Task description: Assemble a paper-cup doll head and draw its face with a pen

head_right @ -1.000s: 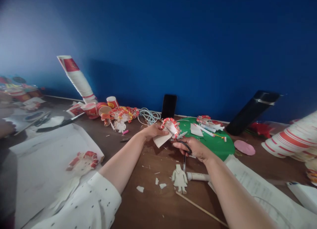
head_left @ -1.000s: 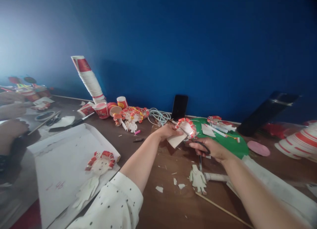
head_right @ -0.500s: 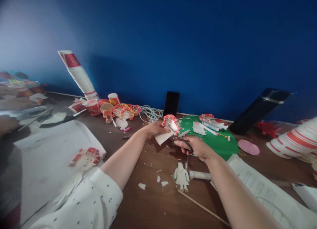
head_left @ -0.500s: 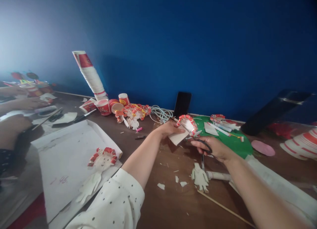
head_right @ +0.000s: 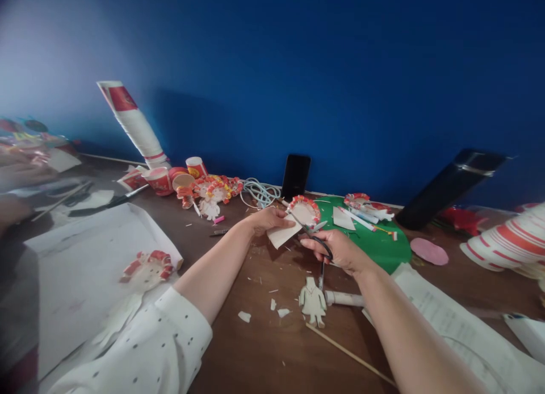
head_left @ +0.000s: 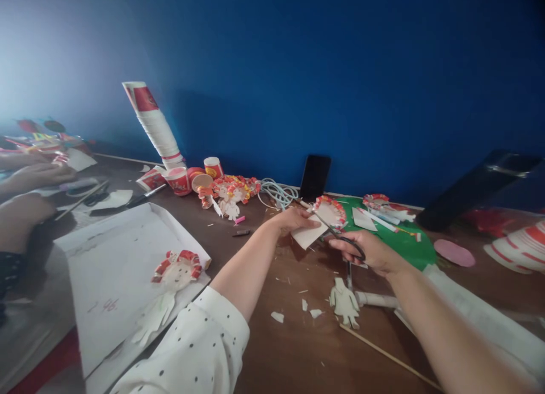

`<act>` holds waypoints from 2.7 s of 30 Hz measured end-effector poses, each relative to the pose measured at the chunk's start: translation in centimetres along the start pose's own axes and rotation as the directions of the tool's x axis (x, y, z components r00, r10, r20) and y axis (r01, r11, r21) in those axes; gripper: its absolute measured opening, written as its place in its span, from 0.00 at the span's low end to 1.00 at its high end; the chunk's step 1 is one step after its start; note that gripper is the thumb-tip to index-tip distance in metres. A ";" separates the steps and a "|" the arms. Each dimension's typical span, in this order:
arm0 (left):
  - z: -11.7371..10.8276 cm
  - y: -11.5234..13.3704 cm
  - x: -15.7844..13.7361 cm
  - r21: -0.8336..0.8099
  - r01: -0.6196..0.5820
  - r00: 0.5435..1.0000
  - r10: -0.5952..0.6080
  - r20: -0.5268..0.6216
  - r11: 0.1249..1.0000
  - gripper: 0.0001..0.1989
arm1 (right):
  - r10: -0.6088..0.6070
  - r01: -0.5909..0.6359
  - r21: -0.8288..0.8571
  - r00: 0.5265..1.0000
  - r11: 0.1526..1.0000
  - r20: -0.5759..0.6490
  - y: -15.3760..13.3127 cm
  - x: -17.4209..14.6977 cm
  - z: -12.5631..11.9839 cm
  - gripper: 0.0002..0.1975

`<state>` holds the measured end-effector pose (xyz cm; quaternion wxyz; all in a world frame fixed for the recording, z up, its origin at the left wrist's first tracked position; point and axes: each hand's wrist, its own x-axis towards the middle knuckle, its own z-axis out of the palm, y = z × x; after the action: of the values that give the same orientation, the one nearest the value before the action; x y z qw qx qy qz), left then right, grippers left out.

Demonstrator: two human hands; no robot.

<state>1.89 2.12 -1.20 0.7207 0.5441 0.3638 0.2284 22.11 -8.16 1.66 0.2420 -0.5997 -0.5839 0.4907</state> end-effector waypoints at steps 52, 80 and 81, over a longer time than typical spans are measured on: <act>2.3 0.5 -0.8 -0.056 -0.248 0.914 0.214 -0.346 0.967 0.11 | -0.039 0.104 0.196 0.950 0.975 -0.311 -0.5 0.6 2.9 0.27; 2.2 0.4 -0.8 -0.027 -0.176 0.903 0.150 -0.403 0.984 0.10 | -0.072 0.147 0.255 0.956 0.956 -0.283 0.3 0.8 3.3 0.26; 2.1 0.4 -0.7 -0.032 -0.178 0.893 0.148 -0.426 0.984 0.09 | -0.070 0.148 0.261 0.956 0.954 -0.286 0.3 0.7 3.4 0.26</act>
<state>3.09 0.40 -0.27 0.6220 0.4848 0.4559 0.4127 19.18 -8.47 -0.17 0.4297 -0.5880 -0.5020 0.4665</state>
